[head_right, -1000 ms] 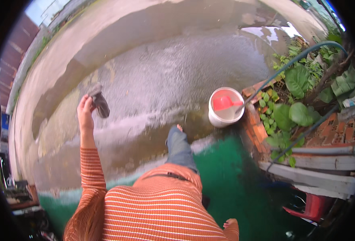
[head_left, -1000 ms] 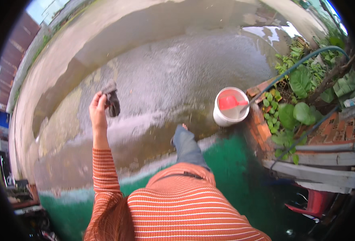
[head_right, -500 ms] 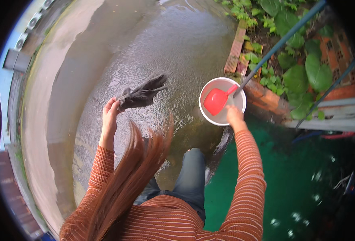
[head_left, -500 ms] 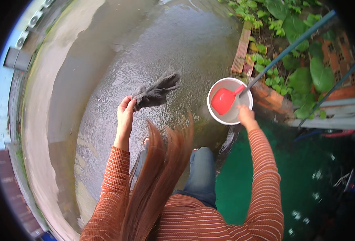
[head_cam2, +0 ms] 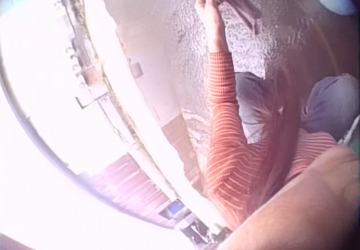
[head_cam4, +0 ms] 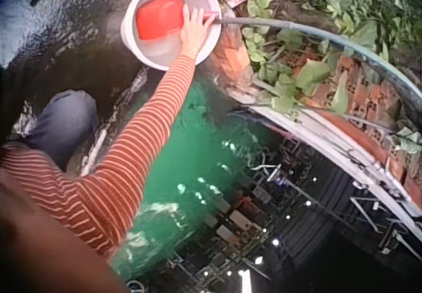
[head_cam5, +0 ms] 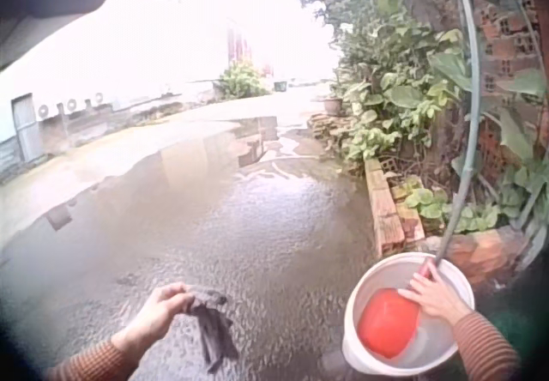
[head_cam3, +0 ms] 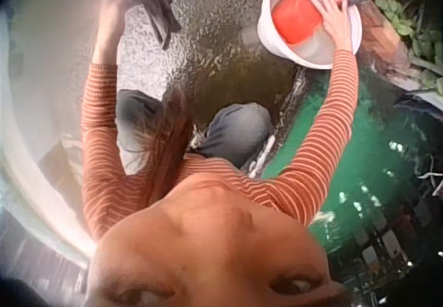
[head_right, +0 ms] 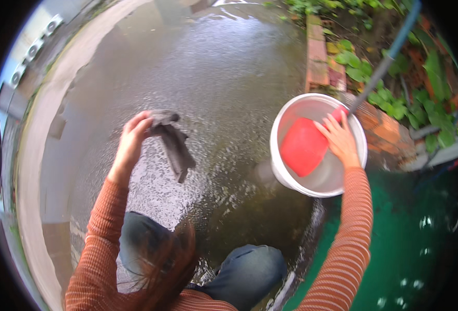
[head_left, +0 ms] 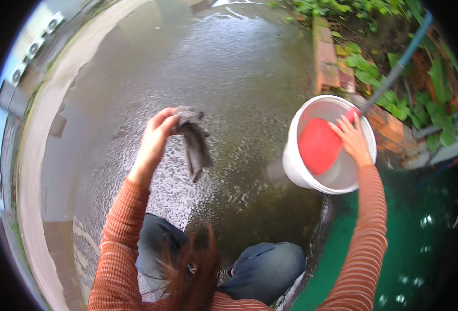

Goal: The person wipes a large white board and a green table with a cloth, then washes the cloth in a bucket. They return to the workshop and wipe the inside of several black plastic crates with the damp cloth.

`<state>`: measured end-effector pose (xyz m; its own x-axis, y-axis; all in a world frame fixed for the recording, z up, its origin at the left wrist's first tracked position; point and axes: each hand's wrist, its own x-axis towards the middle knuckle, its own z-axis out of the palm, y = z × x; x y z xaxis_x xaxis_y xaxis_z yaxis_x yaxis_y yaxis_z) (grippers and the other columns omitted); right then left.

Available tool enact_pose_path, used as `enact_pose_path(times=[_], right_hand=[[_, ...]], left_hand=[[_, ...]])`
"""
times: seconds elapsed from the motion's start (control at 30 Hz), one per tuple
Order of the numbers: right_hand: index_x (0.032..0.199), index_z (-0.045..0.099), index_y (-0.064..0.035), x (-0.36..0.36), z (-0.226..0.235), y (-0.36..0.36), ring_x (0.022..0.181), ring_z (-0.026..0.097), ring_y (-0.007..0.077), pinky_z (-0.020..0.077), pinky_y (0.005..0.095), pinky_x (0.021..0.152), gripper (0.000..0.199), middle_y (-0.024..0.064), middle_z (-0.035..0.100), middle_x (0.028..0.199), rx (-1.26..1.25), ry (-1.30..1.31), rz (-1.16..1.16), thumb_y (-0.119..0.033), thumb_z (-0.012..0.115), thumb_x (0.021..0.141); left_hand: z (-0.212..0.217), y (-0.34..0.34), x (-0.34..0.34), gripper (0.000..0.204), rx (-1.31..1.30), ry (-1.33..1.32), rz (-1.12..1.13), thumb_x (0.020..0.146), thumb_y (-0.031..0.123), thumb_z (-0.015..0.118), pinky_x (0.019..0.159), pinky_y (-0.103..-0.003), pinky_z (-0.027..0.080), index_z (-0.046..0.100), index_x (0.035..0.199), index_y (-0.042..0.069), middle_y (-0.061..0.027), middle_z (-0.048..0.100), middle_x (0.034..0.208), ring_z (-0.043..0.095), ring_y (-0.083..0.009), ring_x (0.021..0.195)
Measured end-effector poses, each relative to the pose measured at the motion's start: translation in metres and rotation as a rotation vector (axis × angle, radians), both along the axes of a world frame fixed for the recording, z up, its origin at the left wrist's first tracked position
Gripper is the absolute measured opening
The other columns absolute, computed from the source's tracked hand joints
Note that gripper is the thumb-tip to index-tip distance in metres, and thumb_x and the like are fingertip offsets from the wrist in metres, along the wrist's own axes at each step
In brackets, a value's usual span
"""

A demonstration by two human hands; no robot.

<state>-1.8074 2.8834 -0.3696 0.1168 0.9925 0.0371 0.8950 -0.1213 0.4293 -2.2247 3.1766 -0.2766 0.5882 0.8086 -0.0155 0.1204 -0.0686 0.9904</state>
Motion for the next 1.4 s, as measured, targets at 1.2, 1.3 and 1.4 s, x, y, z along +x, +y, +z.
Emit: enact_pose_path(times=[1.2,1.3,1.4], right_hand=[[0.082,0.056,0.0025,-0.204,0.104,0.033,0.042,0.05,0.0125,0.0373,0.0222,0.036,0.034,0.0081,0.056,0.059,0.568,1.657,-0.731,-0.028,0.044,0.09],[0.078,0.057,0.0034,-0.231,0.059,0.052,0.045,0.052,0.0131,0.0393,0.0234,0.038,0.034,0.0086,0.057,0.061,0.564,1.762,-0.704,-0.026,0.046,0.09],[0.074,0.056,0.0028,-0.245,-0.028,0.069,0.043,0.052,0.0127,0.0399,0.0238,0.036,0.036,0.0058,0.053,0.055,0.498,1.752,-0.706,-0.027,0.046,0.092]], left_hand=[[0.154,0.045,0.008,0.024,0.243,-0.403,-0.046,0.086,0.027,0.047,0.073,-0.035,0.044,0.061,0.093,0.009,-0.0028,0.063,0.085,0.057,-0.014,0.079],[0.158,0.025,0.008,0.027,0.22,-0.379,-0.019,0.088,0.027,0.043,0.074,-0.035,0.044,0.061,0.093,0.007,-0.0035,0.064,0.083,0.057,-0.0138,0.078],[0.143,0.018,0.009,0.025,0.202,-0.466,-0.174,0.087,0.025,0.045,0.07,-0.034,0.046,0.061,0.093,0.007,-0.0037,0.064,0.083,0.058,-0.013,0.075]])
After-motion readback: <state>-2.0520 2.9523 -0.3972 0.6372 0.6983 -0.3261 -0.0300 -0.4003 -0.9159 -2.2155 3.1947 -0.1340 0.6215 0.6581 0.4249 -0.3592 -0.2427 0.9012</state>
